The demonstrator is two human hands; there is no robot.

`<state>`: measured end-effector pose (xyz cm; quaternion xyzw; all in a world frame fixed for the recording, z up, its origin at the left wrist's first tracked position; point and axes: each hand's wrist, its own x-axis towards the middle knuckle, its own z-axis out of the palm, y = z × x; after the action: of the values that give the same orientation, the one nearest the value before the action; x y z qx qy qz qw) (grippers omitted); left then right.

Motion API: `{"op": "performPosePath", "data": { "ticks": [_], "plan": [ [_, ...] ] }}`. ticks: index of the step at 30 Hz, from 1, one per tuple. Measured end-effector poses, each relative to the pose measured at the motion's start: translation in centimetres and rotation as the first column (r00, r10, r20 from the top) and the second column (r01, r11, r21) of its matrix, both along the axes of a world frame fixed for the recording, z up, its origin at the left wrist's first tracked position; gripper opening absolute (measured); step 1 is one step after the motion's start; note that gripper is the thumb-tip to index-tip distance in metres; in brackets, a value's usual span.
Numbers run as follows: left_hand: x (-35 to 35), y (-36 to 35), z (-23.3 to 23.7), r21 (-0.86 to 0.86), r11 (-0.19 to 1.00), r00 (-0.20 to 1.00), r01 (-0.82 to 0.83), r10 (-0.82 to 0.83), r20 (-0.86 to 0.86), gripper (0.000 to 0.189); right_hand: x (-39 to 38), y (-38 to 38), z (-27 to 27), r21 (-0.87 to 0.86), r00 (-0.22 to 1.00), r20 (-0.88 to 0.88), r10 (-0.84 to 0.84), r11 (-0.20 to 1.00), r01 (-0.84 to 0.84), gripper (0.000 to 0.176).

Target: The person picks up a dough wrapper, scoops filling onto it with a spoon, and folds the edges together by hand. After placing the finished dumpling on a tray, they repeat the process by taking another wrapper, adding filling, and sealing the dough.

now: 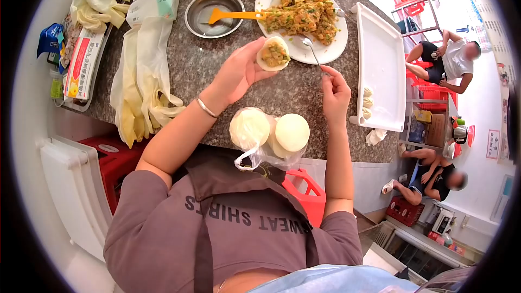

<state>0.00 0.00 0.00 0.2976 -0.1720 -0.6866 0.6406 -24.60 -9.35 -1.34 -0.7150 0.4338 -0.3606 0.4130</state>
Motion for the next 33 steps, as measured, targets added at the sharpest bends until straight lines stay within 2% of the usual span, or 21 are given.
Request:
{"op": "performPosePath", "data": {
  "ticks": [2,6,8,11,12,14,15,18,20,21,24,25,27,28,30,33],
  "plan": [
    [0.1,0.1,0.3,-0.022,0.998,0.997,-0.063,0.064,0.038,0.053,0.4,-0.3,-0.2,-0.062,0.994,-0.094,-0.064,0.996,0.058,0.023],
    [-0.2,0.1,0.8,-0.065,0.992,0.993,-0.105,0.101,-0.063,0.050,0.7,-0.6,0.3,-0.107,0.981,-0.177,-0.081,0.992,0.063,0.023],
    [-0.4,0.1,0.7,-0.170,0.960,0.954,-0.222,0.250,0.165,0.054,1.3,-0.6,0.9,-0.309,0.966,-0.246,-0.077,0.951,-0.002,0.023],
    [-0.5,-0.1,0.7,-0.250,0.937,0.939,-0.245,0.293,0.178,0.061,1.4,-0.5,1.3,-0.289,0.943,-0.319,-0.095,0.957,-0.001,0.022],
    [-0.5,0.0,0.8,-0.250,0.937,0.939,-0.245,0.293,0.178,0.061,1.4,-0.5,1.3,-0.289,0.943,-0.319,-0.095,0.957,-0.001,0.022],
    [-0.4,0.2,1.2,-0.196,0.953,0.944,-0.230,0.267,0.195,0.059,1.4,-0.5,1.2,-0.466,0.923,-0.348,-0.163,0.884,-0.020,0.022],
    [-0.5,0.2,1.2,-0.198,0.952,0.943,-0.232,0.270,0.196,0.059,1.7,-0.5,1.5,-0.468,0.925,-0.346,-0.161,0.884,-0.021,0.022],
    [-0.7,0.2,0.9,-0.176,0.960,0.955,-0.217,0.246,0.164,0.057,3.3,0.2,3.0,-0.569,0.957,-0.262,-0.122,0.821,-0.051,0.021],
    [-1.0,0.0,0.8,-0.301,0.933,0.941,-0.198,0.267,0.208,0.054,5.1,0.9,4.2,-0.295,0.988,-0.106,0.109,0.946,-0.135,0.019],
    [-1.0,0.1,0.8,-0.301,0.934,0.941,-0.195,0.264,0.211,0.054,5.7,1.0,4.4,-0.295,0.989,-0.103,0.106,0.946,-0.132,0.019],
    [-0.7,0.5,1.2,-0.219,0.961,0.957,-0.166,0.211,0.198,0.053,7.4,0.4,4.5,-0.126,0.971,0.047,0.234,0.966,-0.227,0.017],
    [-0.6,0.6,1.3,-0.209,0.964,0.951,-0.163,0.209,0.227,0.052,7.7,0.2,4.1,-0.129,0.970,0.050,0.238,0.965,-0.230,0.017],
    [-0.6,0.6,1.4,-0.202,0.965,0.942,-0.166,0.216,0.257,0.050,8.2,-0.4,3.3,0.047,0.936,0.228,0.267,0.958,-0.284,0.018],
    [-0.7,0.6,1.4,-0.223,0.955,0.918,-0.197,0.260,0.299,0.047,8.4,-0.4,3.4,0.045,0.934,0.230,0.274,0.956,-0.291,0.018],
    [-0.8,0.6,1.3,-0.265,0.936,0.890,-0.233,0.315,0.330,0.041,8.5,-0.2,3.4,0.107,0.902,0.346,0.259,0.944,-0.312,0.019],
    [-1.0,0.5,0.9,-0.335,0.915,0.852,-0.224,0.351,0.389,0.041,8.5,0.0,3.1,0.065,0.880,0.406,0.245,0.953,-0.296,0.018]
  ]
}}
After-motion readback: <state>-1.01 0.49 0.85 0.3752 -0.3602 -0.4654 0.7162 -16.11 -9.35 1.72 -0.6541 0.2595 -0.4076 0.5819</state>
